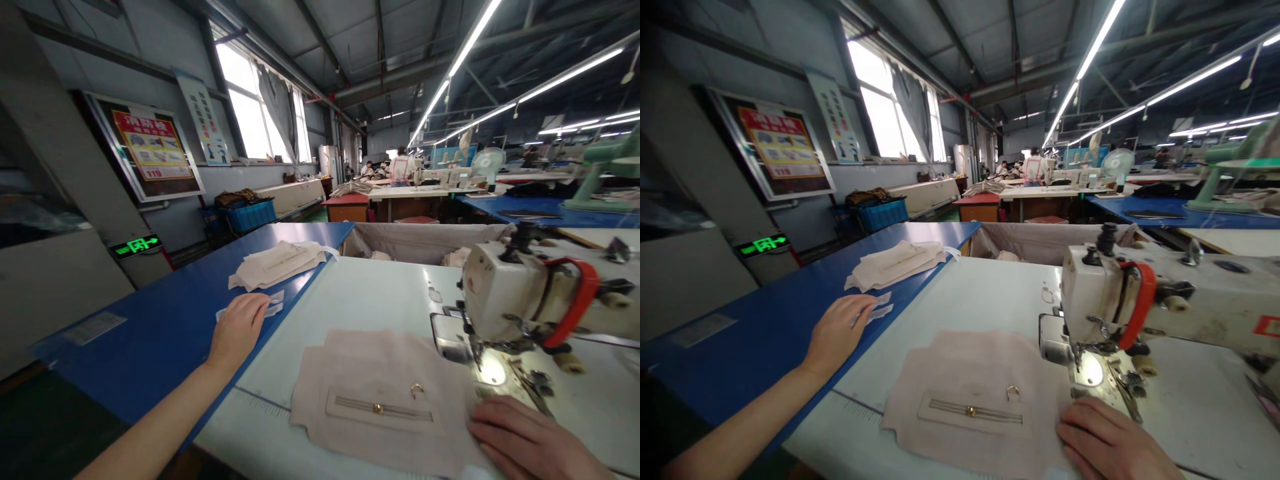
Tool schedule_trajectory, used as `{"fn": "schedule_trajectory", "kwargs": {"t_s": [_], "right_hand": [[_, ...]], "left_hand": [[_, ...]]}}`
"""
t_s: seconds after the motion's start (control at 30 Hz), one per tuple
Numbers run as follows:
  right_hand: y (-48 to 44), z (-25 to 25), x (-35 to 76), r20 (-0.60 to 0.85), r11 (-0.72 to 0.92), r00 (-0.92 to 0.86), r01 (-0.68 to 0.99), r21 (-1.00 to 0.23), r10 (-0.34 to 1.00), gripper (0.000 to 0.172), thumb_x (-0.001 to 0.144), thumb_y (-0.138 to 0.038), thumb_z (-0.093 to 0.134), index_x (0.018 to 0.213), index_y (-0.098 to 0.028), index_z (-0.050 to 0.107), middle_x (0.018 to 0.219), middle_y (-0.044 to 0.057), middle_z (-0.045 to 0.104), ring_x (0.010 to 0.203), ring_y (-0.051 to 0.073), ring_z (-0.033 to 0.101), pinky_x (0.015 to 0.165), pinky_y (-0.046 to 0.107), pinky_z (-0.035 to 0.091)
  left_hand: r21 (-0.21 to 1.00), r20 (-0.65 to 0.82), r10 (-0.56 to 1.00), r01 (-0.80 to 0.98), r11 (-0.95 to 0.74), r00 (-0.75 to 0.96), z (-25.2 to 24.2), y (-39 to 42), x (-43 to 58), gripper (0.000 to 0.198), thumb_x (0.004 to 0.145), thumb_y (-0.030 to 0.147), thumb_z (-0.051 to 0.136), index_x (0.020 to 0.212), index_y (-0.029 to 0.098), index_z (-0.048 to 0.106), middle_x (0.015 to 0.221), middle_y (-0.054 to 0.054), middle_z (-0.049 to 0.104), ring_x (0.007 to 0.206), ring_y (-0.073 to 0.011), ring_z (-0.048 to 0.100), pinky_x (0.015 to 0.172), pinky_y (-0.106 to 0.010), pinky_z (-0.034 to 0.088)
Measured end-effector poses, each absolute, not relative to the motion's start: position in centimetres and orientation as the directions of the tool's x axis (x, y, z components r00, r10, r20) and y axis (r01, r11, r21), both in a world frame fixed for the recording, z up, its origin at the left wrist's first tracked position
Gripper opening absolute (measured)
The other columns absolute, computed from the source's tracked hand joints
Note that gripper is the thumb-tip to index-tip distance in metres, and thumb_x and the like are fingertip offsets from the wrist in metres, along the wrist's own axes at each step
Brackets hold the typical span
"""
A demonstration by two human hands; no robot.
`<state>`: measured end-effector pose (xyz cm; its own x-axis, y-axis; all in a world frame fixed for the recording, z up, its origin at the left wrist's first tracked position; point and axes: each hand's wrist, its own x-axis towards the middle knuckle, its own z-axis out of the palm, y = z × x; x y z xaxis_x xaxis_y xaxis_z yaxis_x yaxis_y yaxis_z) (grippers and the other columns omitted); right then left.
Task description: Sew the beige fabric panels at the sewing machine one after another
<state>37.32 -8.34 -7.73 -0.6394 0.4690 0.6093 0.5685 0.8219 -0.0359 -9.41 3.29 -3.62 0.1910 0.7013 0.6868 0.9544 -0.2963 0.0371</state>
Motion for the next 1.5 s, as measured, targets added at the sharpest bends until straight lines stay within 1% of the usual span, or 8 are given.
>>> {"fn": "schedule_trajectory", "kwargs": {"t_s": [0.1, 0.23, 0.33, 0.43, 0.8, 1.0, 1.27, 1.5], "right_hand": [[-9.5, -6.3, 36.1, 0.555, 0.780, -0.613, 0.616, -0.110, 0.563, 0.021, 0.097, -0.018, 0.051, 0.101, -0.021, 0.071, 0.094, 0.007, 0.074, 0.090, 0.019, 0.070, 0.084, 0.024, 0.058], [-9.7, -6.6, 36.5, 0.537, 0.746, -0.555, 0.620, -0.243, 0.636, 0.022, 0.098, -0.017, 0.046, 0.101, -0.018, 0.069, 0.091, 0.009, 0.070, 0.087, 0.021, 0.064, 0.081, 0.033, 0.054], [-9.4, -7.0, 37.8, 0.606, 0.686, -0.443, 0.683, -0.250, 0.661, 0.022, 0.098, -0.017, 0.047, 0.094, -0.017, 0.068, 0.080, 0.007, 0.067, 0.077, 0.019, 0.059, 0.071, 0.031, 0.048], [-9.3, -7.0, 38.9, 0.639, 0.630, -0.354, 0.727, -0.271, 0.683, 0.022, 0.097, -0.018, 0.048, 0.087, -0.016, 0.068, 0.074, 0.006, 0.063, 0.072, 0.018, 0.056, 0.067, 0.029, 0.043], [-9.6, -5.9, 38.1, 0.433, 0.695, -0.570, 0.684, -0.222, 0.699, 0.016, 0.092, -0.018, 0.054, 0.087, -0.018, 0.070, 0.081, 0.004, 0.062, 0.076, 0.018, 0.052, 0.069, 0.028, 0.040], [-9.4, -5.9, 38.2, 0.405, 0.680, -0.570, 0.702, -0.211, 0.715, 0.016, 0.092, -0.018, 0.055, 0.085, -0.017, 0.069, 0.084, 0.005, 0.063, 0.079, 0.018, 0.053, 0.073, 0.028, 0.041], [-9.1, -6.2, 38.1, 0.413, 0.665, -0.551, 0.717, -0.209, 0.725, 0.016, 0.092, -0.018, 0.055, 0.085, -0.016, 0.070, 0.081, 0.005, 0.062, 0.078, 0.019, 0.053, 0.073, 0.029, 0.041], [-9.0, -6.4, 38.1, 0.426, 0.653, -0.535, 0.730, -0.203, 0.730, 0.017, 0.091, -0.017, 0.054, 0.087, -0.016, 0.070, 0.079, 0.005, 0.062, 0.077, 0.019, 0.053, 0.073, 0.029, 0.043]], "left_hand": [[-0.114, 0.721, 0.556, 0.862, -0.493, 0.413, -3.3, 1.8, -4.9, 0.037, 0.101, 0.034, 0.039, 0.093, 0.016, 0.070, 0.095, -0.010, 0.074, 0.097, -0.0259, 0.066, 0.095, -0.042, 0.050], [-0.287, 0.666, 0.317, 0.625, -0.726, 0.675, -3.6, -1.2, 4.3, 0.032, 0.102, 0.019, 0.037, 0.094, 0.016, 0.068, 0.092, -0.006, 0.073, 0.089, -0.0207, 0.066, 0.089, -0.036, 0.051], [-0.260, 0.597, 0.282, 0.513, -0.818, 0.751, -4.3, -3.2, 10.7, 0.035, 0.099, 0.010, 0.033, 0.090, 0.016, 0.067, 0.089, -0.006, 0.071, 0.085, -0.0206, 0.065, 0.083, -0.035, 0.053], [-0.197, 0.484, 0.360, 0.500, -0.843, 0.798, -5.1, -3.8, 14.6, 0.030, 0.095, 0.005, 0.039, 0.085, 0.016, 0.066, 0.084, -0.006, 0.068, 0.080, -0.0209, 0.064, 0.078, -0.035, 0.054], [-0.085, 0.203, 0.500, 0.524, -0.848, 0.842, -6.1, -2.6, 16.6, 0.023, 0.090, 0.004, 0.047, 0.087, 0.016, 0.066, 0.088, -0.006, 0.068, 0.082, -0.0238, 0.064, 0.072, -0.036, 0.054], [0.063, 0.188, 0.411, 0.406, -0.912, 0.892, -5.8, -2.3, 16.8, 0.033, 0.087, -0.001, 0.044, 0.099, 0.018, 0.067, 0.099, -0.004, 0.069, 0.092, -0.0213, 0.064, 0.082, -0.035, 0.054], [-0.003, 0.259, 0.312, 0.324, -0.946, 0.914, -6.6, -1.5, 17.1, 0.028, 0.086, -0.003, 0.048, 0.092, 0.018, 0.067, 0.091, -0.004, 0.069, 0.082, -0.0225, 0.065, 0.075, -0.037, 0.056], [-0.038, 0.314, 0.304, 0.332, -0.943, 0.899, -7.0, -1.2, 16.9, 0.030, 0.088, -0.002, 0.046, 0.098, 0.018, 0.066, 0.093, -0.004, 0.069, 0.086, -0.0202, 0.065, 0.078, -0.034, 0.056]]}}
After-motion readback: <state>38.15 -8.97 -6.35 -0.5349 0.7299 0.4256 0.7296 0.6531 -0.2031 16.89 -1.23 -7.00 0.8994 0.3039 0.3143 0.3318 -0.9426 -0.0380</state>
